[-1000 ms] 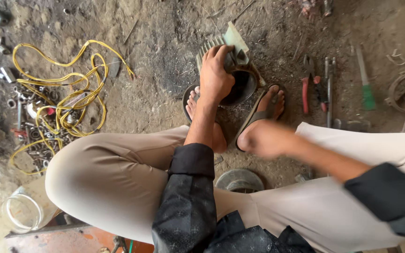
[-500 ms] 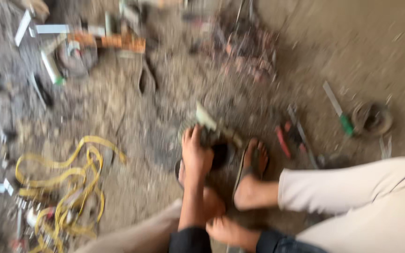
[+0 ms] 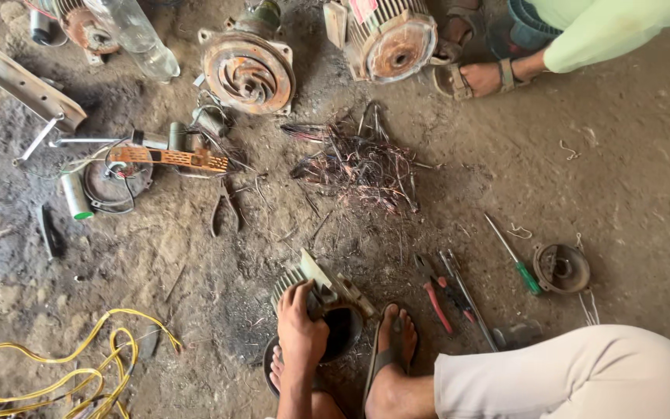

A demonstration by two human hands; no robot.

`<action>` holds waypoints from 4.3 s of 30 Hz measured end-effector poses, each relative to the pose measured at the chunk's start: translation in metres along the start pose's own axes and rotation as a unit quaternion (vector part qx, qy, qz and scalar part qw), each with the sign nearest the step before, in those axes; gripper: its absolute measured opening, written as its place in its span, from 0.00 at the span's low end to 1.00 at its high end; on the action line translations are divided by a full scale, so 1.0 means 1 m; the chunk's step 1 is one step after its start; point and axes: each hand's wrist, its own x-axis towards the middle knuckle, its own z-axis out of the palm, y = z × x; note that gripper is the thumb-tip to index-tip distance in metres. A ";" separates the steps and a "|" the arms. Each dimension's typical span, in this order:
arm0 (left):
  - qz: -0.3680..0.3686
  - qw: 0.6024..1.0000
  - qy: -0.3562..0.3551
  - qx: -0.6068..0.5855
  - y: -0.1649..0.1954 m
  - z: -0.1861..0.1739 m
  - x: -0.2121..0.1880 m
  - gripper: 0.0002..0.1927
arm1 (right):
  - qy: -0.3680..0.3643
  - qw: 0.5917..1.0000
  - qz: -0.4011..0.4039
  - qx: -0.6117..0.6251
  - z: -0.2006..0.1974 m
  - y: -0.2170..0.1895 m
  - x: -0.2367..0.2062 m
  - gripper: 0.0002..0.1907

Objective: The person sits on the floor and uses a screwdriver and pliers to remove copper windings from a cylindrical motor component. They repeatedly pry and pull at the windings, occasionally rotating the component to access different sections.

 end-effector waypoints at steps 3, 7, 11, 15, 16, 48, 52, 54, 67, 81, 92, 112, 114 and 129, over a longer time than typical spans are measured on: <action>0.000 1.000 0.002 0.003 0.001 0.000 -0.003 0.33 | -0.003 1.000 0.001 -0.003 -0.002 0.013 -0.014 0.11; 0.011 1.000 0.013 -0.009 0.001 0.003 -0.003 0.31 | -0.003 1.000 0.002 -0.004 0.019 -0.001 -0.022 0.12; 0.064 0.996 0.066 -0.017 -0.009 0.007 -0.005 0.24 | 0.032 0.999 -0.034 0.003 0.002 -0.022 -0.027 0.14; 0.043 0.997 0.054 -0.041 -0.031 0.012 -0.014 0.24 | 0.227 0.964 -0.067 0.122 -0.064 -0.012 -0.048 0.15; 0.045 0.997 0.046 -0.053 -0.036 0.013 -0.017 0.26 | 0.242 0.943 -0.055 0.224 -0.075 -0.011 -0.054 0.15; 0.008 0.996 0.072 -0.053 -0.070 0.028 -0.021 0.33 | 0.384 0.912 0.049 -0.133 -0.083 -0.045 -0.007 0.08; 0.014 0.996 0.075 -0.048 -0.074 0.037 -0.020 0.35 | 0.370 0.914 0.048 -0.158 -0.083 -0.035 0.000 0.08; 0.022 0.995 0.089 -0.048 -0.077 0.042 -0.020 0.33 | 0.349 0.916 0.086 -0.178 -0.082 -0.031 0.003 0.10; 0.010 0.994 0.090 -0.055 -0.081 0.052 -0.024 0.33 | 0.352 0.899 0.076 -0.250 -0.051 -0.001 0.043 0.07; 0.000 0.996 0.052 -0.066 -0.059 0.025 -0.021 0.30 | 0.363 0.910 0.117 -0.164 -0.063 -0.088 -0.037 0.11; 0.039 0.993 0.037 -0.100 -0.056 0.028 -0.005 0.32 | 0.386 0.911 0.146 0.010 -0.087 -0.064 -0.087 0.20; 0.012 0.997 0.027 -0.071 -0.036 0.012 -0.006 0.35 | 0.444 0.856 0.265 0.008 -0.075 0.110 -0.096 0.31; -0.001 0.997 0.014 -0.072 -0.036 0.011 -0.007 0.37 | 0.450 0.859 0.205 0.129 -0.077 0.084 -0.071 0.32; -0.020 0.998 -0.055 0.014 -0.077 0.039 0.000 0.49 | 0.484 0.830 0.235 0.148 -0.063 0.026 -0.006 0.40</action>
